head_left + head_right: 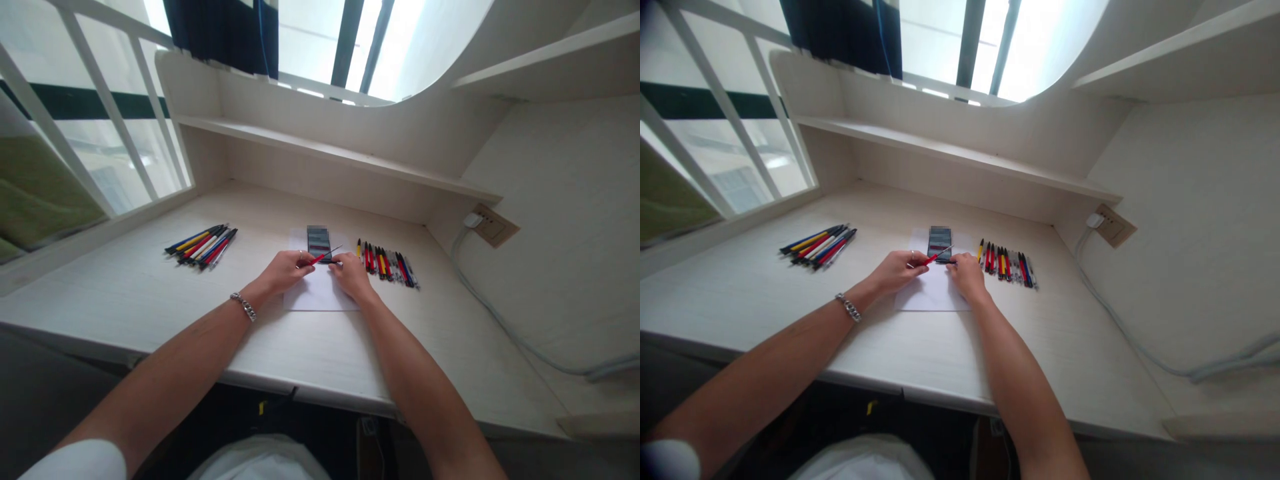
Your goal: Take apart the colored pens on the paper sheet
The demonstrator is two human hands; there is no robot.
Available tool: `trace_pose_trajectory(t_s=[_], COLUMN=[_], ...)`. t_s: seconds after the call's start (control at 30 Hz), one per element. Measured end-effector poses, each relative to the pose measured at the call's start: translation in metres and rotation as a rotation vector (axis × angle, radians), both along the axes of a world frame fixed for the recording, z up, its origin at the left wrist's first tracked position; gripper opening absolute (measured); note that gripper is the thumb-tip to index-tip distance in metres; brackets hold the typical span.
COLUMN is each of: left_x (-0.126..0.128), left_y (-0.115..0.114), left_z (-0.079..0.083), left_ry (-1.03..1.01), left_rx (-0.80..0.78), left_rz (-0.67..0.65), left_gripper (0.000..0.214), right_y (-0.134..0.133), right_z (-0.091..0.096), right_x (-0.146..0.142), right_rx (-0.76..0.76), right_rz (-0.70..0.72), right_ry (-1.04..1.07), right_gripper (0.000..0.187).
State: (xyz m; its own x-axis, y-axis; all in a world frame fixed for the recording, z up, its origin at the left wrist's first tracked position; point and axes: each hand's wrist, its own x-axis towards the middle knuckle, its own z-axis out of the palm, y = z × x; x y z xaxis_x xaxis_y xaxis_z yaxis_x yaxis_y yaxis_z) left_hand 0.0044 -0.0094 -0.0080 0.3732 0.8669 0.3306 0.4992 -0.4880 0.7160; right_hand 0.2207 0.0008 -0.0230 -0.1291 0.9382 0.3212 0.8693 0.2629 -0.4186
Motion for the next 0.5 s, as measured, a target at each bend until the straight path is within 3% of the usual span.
trace_pose_trajectory(t_s=[0.3, 0.4, 0.5], left_x=[-0.0016, -0.0019, -0.0027], left_y=[0.0024, 0.0019, 0.0005], left_z=[-0.0028, -0.0017, 0.0023], left_ry=[0.007, 0.006, 0.022], left_rx=[0.002, 0.012, 0.010], left_rz=[0.008, 0.008, 0.019], left_gripper=[0.023, 0.023, 0.023], right_y=[-0.0024, -0.0033, -0.0031], right_z=[0.0005, 0.0016, 0.0075], right_x=[-0.0061, -0.0083, -0.0045], right_rx=[-0.053, -0.068, -0.077], right_rz=[-0.047, -0.032, -0.005], right_ry=[-0.049, -0.081, 0.035], right_gripper=[0.023, 0.016, 0.010])
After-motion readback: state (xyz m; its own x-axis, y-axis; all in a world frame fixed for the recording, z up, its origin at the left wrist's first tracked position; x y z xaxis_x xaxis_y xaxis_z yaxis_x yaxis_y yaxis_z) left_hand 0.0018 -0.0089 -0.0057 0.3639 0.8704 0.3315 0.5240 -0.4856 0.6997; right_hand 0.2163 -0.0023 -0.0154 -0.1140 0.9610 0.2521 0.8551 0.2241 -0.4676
